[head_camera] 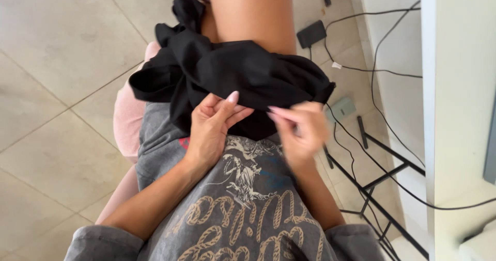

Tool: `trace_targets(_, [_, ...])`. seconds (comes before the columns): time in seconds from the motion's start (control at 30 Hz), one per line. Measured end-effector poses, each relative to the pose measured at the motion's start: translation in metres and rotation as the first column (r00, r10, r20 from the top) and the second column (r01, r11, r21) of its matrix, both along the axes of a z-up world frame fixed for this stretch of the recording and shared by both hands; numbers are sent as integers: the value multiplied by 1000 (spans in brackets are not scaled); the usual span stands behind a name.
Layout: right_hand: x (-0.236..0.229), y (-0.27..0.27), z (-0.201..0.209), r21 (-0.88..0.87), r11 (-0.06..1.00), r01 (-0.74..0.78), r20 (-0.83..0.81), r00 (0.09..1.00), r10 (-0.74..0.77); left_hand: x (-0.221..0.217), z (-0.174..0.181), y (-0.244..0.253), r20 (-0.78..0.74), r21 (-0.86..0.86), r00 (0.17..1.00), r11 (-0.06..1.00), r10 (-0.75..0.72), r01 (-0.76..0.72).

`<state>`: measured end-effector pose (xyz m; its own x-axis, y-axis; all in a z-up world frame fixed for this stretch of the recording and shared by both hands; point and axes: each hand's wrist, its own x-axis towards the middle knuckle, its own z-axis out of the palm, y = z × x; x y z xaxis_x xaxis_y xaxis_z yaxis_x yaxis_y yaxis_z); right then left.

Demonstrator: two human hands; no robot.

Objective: Trimming loose threads from a black garment and inspecting the seams at a sewing workstation.

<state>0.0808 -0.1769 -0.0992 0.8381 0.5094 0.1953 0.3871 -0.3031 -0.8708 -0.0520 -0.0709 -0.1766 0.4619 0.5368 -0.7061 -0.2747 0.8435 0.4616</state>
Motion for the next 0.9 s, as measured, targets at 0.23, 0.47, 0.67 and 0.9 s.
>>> trace_targets(0.23, [-6,37,-18,-69,954,-292,294,908,299,-10,-14,-13,38,116,998,992,-50,45])
trace_targets(0.47, [6,25,-13,9,980,-197,320,929,184,-9,-15,-16,18,90,998,994,-66,64])
trace_targets(0.67, [30,-20,-18,26,999,-48,304,952,38,-8,-8,-8,8,87,997,994,-72,72])
trace_targets(0.9, [6,23,15,-71,965,-251,191,947,260,-5,-2,-9,28,74,994,992,-101,99])
